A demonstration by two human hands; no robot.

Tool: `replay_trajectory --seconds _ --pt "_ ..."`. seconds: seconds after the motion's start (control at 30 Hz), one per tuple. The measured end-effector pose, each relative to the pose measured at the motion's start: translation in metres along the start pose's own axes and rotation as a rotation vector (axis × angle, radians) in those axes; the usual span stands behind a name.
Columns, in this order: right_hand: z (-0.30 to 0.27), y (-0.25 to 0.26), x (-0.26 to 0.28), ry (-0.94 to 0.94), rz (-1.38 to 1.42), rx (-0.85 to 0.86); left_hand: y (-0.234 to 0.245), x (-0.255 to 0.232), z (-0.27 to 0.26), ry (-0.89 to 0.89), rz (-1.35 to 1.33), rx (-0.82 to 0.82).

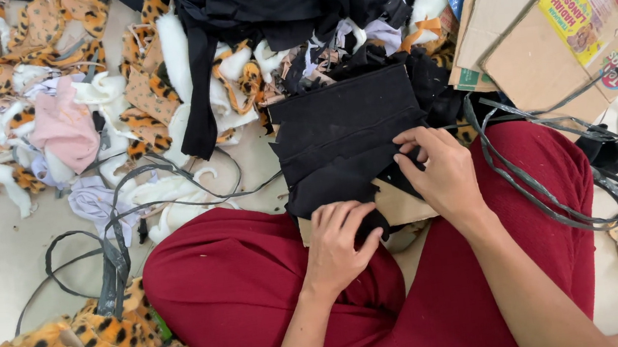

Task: Layer black fabric scraps onto a cardboard template

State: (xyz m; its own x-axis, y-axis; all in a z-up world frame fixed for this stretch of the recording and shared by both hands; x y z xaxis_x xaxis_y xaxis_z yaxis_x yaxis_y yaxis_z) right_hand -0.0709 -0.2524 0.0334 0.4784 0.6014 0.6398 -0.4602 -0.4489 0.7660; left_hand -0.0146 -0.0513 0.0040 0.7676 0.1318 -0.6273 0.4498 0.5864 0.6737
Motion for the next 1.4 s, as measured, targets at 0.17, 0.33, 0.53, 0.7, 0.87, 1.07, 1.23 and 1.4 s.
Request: replay_trajectory --seconds 0.17,0.33,0.53,0.7,0.87,1.07,1.23,1.4 --pt "-0.002 0.010 0.007 0.108 -0.047 -0.072 0.032 0.016 0.008 0.200 0.188 -0.226" --pt "-0.007 0.002 0.003 0.035 -0.153 0.010 0.039 0.044 0.005 0.476 0.209 -0.341" --pt "0.002 -0.011 -0.006 0.048 -0.235 0.077 0.036 0.057 0.008 0.492 0.235 -0.355" --pt "-0.001 -0.013 -0.008 -0.041 -0.145 0.159 0.044 0.049 0.017 0.462 0.301 -0.321" --pt "0.026 -0.005 0.034 -0.109 -0.049 0.195 0.063 0.064 0.068 0.342 0.074 -0.359" --pt "0.083 -0.032 0.074 0.117 0.050 0.063 0.060 0.105 0.105 0.378 -0.316 -0.303" --pt "0.133 -0.068 0.094 0.262 0.099 -0.023 0.051 0.116 0.098 0.677 -0.586 -0.329" --pt "0.180 -0.067 0.117 0.441 0.108 -0.302 0.057 0.117 0.108 0.665 -0.646 -0.360"
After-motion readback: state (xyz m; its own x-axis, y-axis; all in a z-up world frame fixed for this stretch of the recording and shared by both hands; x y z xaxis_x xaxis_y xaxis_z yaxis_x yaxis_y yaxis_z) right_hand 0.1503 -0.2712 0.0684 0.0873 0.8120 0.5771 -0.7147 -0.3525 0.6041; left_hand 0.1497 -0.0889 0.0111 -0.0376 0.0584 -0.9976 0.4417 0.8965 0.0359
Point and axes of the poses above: each hand's wrist, its own z-axis towards the middle knuckle, its own y-axis out of the back of the hand, x = y × z, the point moved 4 cm from there along z, towards the middle knuckle, and after that the axes turned 7 degrees about -y, right-handed, at the moved point
